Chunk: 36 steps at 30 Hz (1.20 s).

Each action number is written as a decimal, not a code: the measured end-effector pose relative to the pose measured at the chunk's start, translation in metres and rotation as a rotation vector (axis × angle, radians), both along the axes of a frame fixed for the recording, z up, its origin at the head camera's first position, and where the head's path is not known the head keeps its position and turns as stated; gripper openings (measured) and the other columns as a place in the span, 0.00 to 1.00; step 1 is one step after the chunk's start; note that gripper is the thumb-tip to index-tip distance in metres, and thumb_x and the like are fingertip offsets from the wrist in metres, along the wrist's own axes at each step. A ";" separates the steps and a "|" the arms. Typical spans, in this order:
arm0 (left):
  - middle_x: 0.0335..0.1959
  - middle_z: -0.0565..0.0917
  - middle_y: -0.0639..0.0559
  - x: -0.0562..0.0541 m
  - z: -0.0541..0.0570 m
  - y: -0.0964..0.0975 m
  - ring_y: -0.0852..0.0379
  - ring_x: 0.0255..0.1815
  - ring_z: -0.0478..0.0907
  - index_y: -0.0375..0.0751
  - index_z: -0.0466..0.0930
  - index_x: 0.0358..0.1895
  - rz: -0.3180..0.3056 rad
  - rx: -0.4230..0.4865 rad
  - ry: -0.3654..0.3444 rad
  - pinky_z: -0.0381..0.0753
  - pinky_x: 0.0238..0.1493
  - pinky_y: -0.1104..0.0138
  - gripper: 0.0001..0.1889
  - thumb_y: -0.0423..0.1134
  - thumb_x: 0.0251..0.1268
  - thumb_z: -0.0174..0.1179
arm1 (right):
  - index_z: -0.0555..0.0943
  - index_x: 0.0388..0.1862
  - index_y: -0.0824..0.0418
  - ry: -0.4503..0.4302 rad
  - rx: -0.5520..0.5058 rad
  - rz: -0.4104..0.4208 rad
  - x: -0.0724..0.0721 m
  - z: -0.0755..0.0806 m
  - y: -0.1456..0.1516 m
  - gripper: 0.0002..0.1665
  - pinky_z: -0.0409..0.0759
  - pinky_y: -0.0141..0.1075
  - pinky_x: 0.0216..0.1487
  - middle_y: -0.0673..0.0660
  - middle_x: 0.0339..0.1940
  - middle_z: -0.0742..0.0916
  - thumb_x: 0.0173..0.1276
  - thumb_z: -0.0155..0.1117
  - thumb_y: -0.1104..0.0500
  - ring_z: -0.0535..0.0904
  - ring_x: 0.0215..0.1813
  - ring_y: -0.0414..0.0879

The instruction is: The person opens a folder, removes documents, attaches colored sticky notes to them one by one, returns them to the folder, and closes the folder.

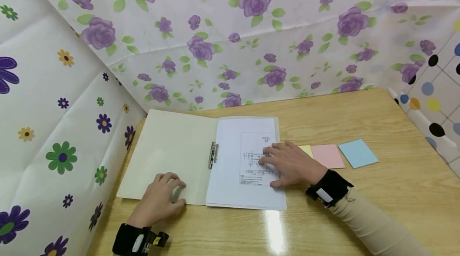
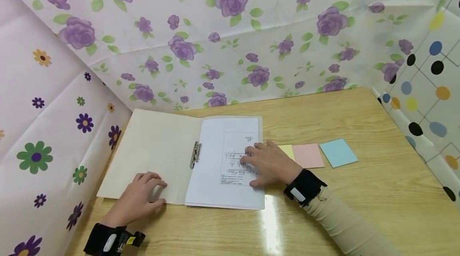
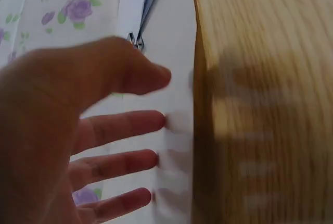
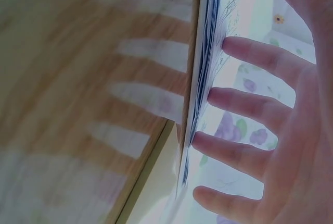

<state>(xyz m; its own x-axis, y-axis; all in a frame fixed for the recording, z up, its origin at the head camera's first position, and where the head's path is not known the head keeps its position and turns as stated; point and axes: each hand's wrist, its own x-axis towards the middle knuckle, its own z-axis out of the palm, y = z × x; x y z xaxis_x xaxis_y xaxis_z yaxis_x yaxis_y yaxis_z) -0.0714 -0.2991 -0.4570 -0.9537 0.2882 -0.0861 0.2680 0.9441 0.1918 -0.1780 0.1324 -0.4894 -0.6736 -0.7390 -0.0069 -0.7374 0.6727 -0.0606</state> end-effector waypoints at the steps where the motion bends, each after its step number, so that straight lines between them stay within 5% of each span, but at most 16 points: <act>1: 0.65 0.85 0.42 -0.001 0.000 0.004 0.30 0.67 0.78 0.51 0.90 0.61 -0.013 0.010 -0.011 0.85 0.59 0.33 0.23 0.51 0.64 0.78 | 0.86 0.71 0.41 -0.013 0.001 -0.005 0.000 0.001 0.000 0.41 0.78 0.69 0.77 0.57 0.78 0.85 0.61 0.81 0.29 0.81 0.79 0.65; 8: 0.77 0.74 0.37 -0.002 0.000 0.037 0.22 0.80 0.65 0.68 0.75 0.83 -0.055 0.094 -0.197 0.64 0.61 0.07 0.43 0.58 0.62 0.77 | 0.85 0.72 0.41 -0.120 0.010 -0.063 -0.006 0.010 0.007 0.41 0.75 0.74 0.78 0.57 0.83 0.82 0.60 0.84 0.36 0.76 0.85 0.67; 13: 0.81 0.71 0.35 -0.008 0.002 0.064 0.20 0.84 0.62 0.73 0.71 0.85 -0.148 0.074 -0.211 0.50 0.58 0.00 0.46 0.61 0.63 0.78 | 0.85 0.73 0.41 -0.147 0.007 -0.081 -0.013 0.011 0.014 0.41 0.74 0.77 0.78 0.57 0.84 0.81 0.59 0.85 0.38 0.74 0.87 0.67; 17: 0.82 0.71 0.36 -0.017 0.002 0.086 0.22 0.83 0.64 0.71 0.73 0.84 -0.217 0.029 -0.205 0.52 0.59 0.01 0.44 0.63 0.64 0.76 | 0.84 0.73 0.42 -0.155 0.001 -0.079 -0.017 0.009 0.021 0.42 0.75 0.78 0.77 0.57 0.84 0.81 0.59 0.84 0.38 0.74 0.86 0.67; 23: 0.82 0.73 0.43 -0.026 0.004 0.098 0.28 0.81 0.69 0.64 0.81 0.80 -0.215 0.043 -0.226 0.61 0.61 0.05 0.38 0.60 0.65 0.76 | 0.85 0.72 0.41 -0.170 -0.027 -0.096 -0.023 0.008 0.036 0.41 0.75 0.77 0.75 0.57 0.83 0.81 0.58 0.87 0.41 0.75 0.86 0.66; 36: 0.82 0.74 0.46 -0.023 -0.008 0.103 0.30 0.82 0.66 0.65 0.82 0.79 -0.197 0.061 -0.178 0.59 0.63 0.05 0.38 0.53 0.61 0.74 | 0.86 0.70 0.41 -0.188 -0.024 -0.060 -0.034 0.018 0.035 0.39 0.84 0.67 0.69 0.58 0.80 0.83 0.59 0.86 0.42 0.81 0.78 0.65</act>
